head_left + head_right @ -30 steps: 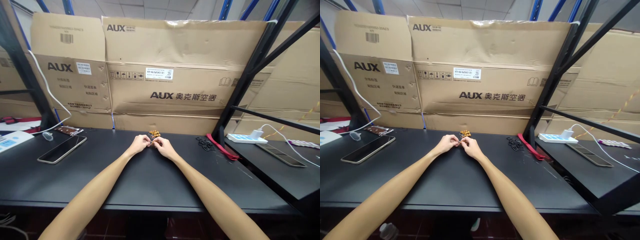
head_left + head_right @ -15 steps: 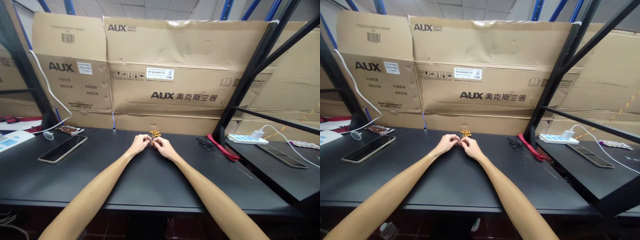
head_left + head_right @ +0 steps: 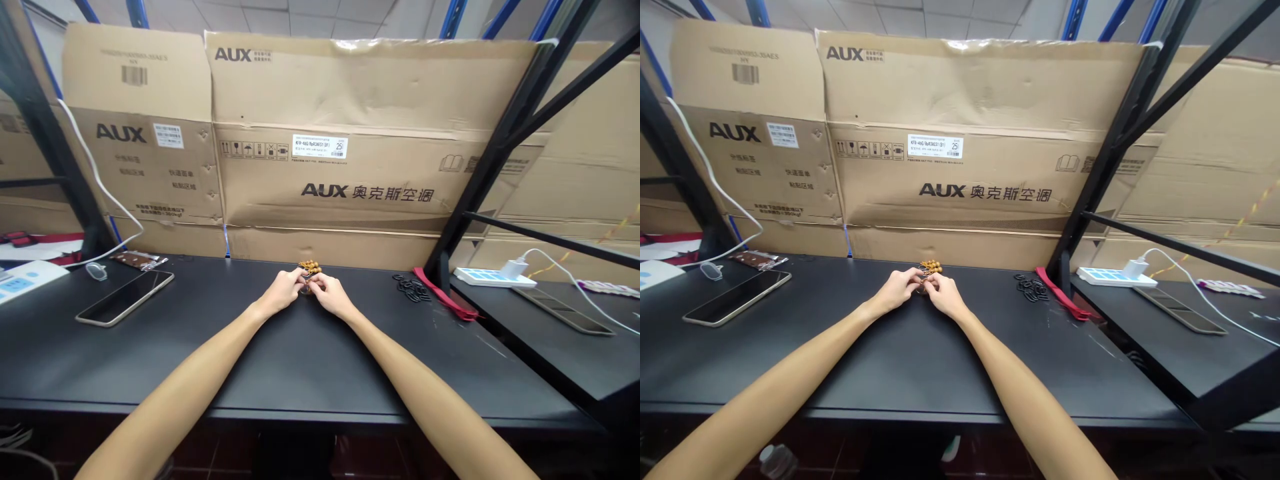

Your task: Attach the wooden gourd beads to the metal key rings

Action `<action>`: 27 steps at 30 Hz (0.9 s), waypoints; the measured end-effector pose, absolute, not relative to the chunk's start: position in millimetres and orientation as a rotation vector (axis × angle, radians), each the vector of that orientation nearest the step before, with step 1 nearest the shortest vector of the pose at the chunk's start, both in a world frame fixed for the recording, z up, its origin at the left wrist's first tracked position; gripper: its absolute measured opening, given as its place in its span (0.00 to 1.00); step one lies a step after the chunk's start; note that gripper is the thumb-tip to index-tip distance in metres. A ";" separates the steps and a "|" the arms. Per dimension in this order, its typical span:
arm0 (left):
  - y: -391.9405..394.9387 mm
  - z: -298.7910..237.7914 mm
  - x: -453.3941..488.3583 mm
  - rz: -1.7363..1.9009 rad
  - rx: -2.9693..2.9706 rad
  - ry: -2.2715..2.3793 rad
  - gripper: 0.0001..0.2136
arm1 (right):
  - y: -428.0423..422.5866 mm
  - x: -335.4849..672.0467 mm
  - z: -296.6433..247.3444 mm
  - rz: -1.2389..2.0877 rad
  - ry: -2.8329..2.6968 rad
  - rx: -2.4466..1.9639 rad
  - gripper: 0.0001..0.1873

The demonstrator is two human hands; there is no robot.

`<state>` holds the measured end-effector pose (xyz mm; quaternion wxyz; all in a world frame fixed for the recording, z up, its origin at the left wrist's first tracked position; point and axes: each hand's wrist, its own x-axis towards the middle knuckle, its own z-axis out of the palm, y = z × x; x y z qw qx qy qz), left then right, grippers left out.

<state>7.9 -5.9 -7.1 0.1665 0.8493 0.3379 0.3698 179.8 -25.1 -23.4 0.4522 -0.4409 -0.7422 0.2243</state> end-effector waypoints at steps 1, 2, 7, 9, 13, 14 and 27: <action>-6.2 -6.8 8.4 1.058 2.433 0.955 0.14 | -25.5 179.9 -22.7 0.557 -1.828 -1.096 0.10; -6.5 -6.5 8.8 1.067 2.443 0.946 0.13 | -25.8 180.2 -22.0 0.558 -1.825 -1.101 0.10; -5.6 -3.8 8.1 1.166 2.375 1.006 0.10 | -25.9 182.2 -20.8 0.558 -1.835 -1.105 0.10; -3.7 -3.5 6.1 1.203 2.315 1.068 0.10 | -25.7 182.2 -21.2 0.542 -1.857 -1.106 0.10; 0.7 -5.9 1.6 1.191 2.351 1.134 0.10 | -25.2 181.1 -23.4 0.506 -1.919 -1.085 0.10; 1.2 -6.6 0.7 1.175 2.398 1.138 0.10 | -25.1 180.8 -24.0 0.508 -1.926 -1.077 0.10; -10.6 -0.9 2.2 0.951 2.728 1.172 0.06 | -26.8 180.6 -22.1 0.583 -1.913 -1.030 0.10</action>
